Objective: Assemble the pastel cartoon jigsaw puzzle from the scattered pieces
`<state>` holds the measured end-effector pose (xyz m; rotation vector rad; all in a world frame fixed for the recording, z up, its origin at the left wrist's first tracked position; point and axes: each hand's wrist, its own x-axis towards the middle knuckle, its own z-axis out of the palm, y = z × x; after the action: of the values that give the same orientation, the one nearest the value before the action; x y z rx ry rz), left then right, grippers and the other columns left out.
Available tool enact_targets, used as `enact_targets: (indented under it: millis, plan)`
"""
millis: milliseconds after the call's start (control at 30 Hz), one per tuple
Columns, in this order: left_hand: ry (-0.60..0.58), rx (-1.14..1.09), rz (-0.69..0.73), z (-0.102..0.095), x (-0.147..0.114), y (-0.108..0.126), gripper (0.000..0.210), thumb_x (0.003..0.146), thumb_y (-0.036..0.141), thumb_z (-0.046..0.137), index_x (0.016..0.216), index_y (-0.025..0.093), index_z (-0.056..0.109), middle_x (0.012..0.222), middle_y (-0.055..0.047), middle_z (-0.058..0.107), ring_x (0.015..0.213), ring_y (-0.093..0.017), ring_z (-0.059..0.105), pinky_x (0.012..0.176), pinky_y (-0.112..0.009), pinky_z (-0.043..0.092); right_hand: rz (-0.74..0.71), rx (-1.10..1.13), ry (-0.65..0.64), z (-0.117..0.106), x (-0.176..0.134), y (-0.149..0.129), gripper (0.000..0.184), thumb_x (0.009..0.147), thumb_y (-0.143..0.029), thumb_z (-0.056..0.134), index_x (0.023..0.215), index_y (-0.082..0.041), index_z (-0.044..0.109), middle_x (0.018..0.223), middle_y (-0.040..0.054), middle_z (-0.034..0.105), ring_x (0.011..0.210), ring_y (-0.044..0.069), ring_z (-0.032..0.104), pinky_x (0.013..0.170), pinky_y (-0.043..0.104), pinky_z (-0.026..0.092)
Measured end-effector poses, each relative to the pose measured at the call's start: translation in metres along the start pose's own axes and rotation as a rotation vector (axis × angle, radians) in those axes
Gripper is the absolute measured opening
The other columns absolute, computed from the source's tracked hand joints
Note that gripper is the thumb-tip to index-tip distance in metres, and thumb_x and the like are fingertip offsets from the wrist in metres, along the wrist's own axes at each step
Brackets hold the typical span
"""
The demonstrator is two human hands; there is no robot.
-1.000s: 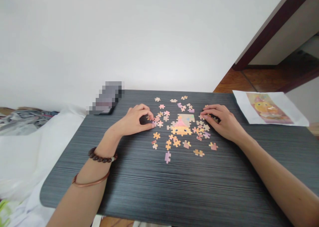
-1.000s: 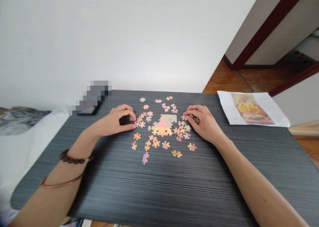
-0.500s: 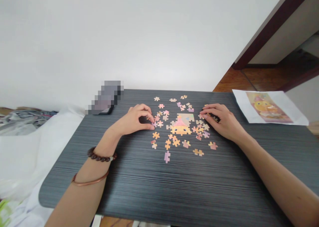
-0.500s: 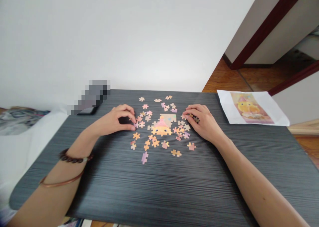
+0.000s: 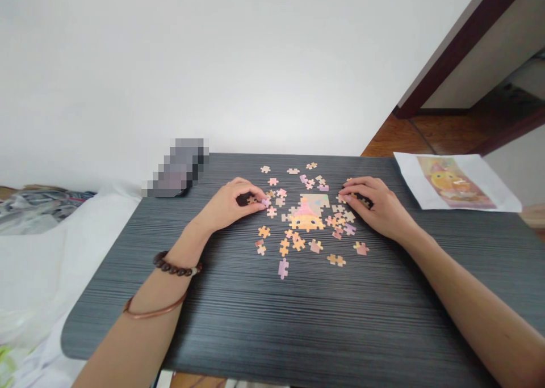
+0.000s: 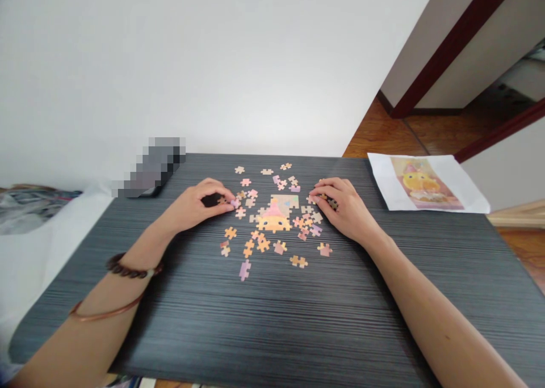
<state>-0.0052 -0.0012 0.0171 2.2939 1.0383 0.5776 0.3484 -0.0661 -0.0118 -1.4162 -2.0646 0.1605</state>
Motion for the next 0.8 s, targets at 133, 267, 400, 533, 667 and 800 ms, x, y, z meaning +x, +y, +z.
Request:
enact_targets:
  millis: [133,267,400,533,667,800]
  plan:
    - [0.020,0.001,-0.037,0.002,0.001,0.002,0.023,0.087,0.046,0.067,0.092,0.024,0.073,0.095,-0.002,0.076,0.099,-0.022,0.061,0.094,-0.037,0.048,0.003,0.004,-0.004,0.000,0.000,0.000,0.019,0.097,-0.033,0.057,0.100,-0.025,0.073,0.114,0.0093,0.070,0.111,0.028,0.064,0.101,0.050,0.049]
    - [-0.002,0.013,-0.021,0.001,0.000,0.004,0.023,0.086,0.046,0.068,0.091,0.025,0.074,0.094,-0.002,0.075,0.099,-0.022,0.061,0.097,-0.039,0.047,0.005,-0.003,-0.003,-0.001,0.000,-0.001,0.018,0.097,-0.033,0.057,0.100,-0.025,0.073,0.114,0.0087,0.070,0.110,0.028,0.064,0.100,0.048,0.049]
    - [0.035,-0.033,0.006,0.002,-0.002,0.006,0.022,0.087,0.044,0.068,0.094,0.024,0.074,0.093,-0.003,0.074,0.100,-0.021,0.060,0.091,-0.034,0.050,0.000,-0.006,0.000,0.000,0.000,0.000,0.018,0.097,-0.032,0.057,0.100,-0.024,0.073,0.112,0.0090,0.070,0.109,0.027,0.063,0.099,0.047,0.050]
    - [0.065,-0.046,0.008,0.004,-0.003,0.006,0.025,0.085,0.046,0.070,0.094,0.023,0.076,0.095,-0.005,0.070,0.099,-0.021,0.061,0.091,-0.034,0.051,-0.015,-0.011,0.005,0.000,0.000,0.000,0.017,0.097,-0.031,0.058,0.100,-0.023,0.073,0.112,0.0090,0.070,0.108,0.027,0.063,0.098,0.047,0.050]
    - [0.099,-0.029,0.035,0.006,-0.002,0.007,0.025,0.084,0.046,0.071,0.093,0.023,0.077,0.095,-0.005,0.068,0.101,-0.021,0.060,0.096,-0.036,0.050,-0.022,-0.004,0.011,0.001,0.000,0.000,0.016,0.097,-0.030,0.059,0.101,-0.023,0.072,0.112,0.0085,0.070,0.108,0.026,0.063,0.098,0.046,0.050]
    - [0.109,-0.021,0.038,0.011,-0.001,0.009,0.026,0.085,0.047,0.071,0.094,0.024,0.077,0.097,-0.005,0.067,0.100,-0.021,0.061,0.094,-0.034,0.051,-0.024,-0.006,0.011,0.001,0.000,0.000,0.016,0.097,-0.030,0.058,0.100,-0.023,0.072,0.112,0.0087,0.070,0.108,0.026,0.063,0.098,0.046,0.050]
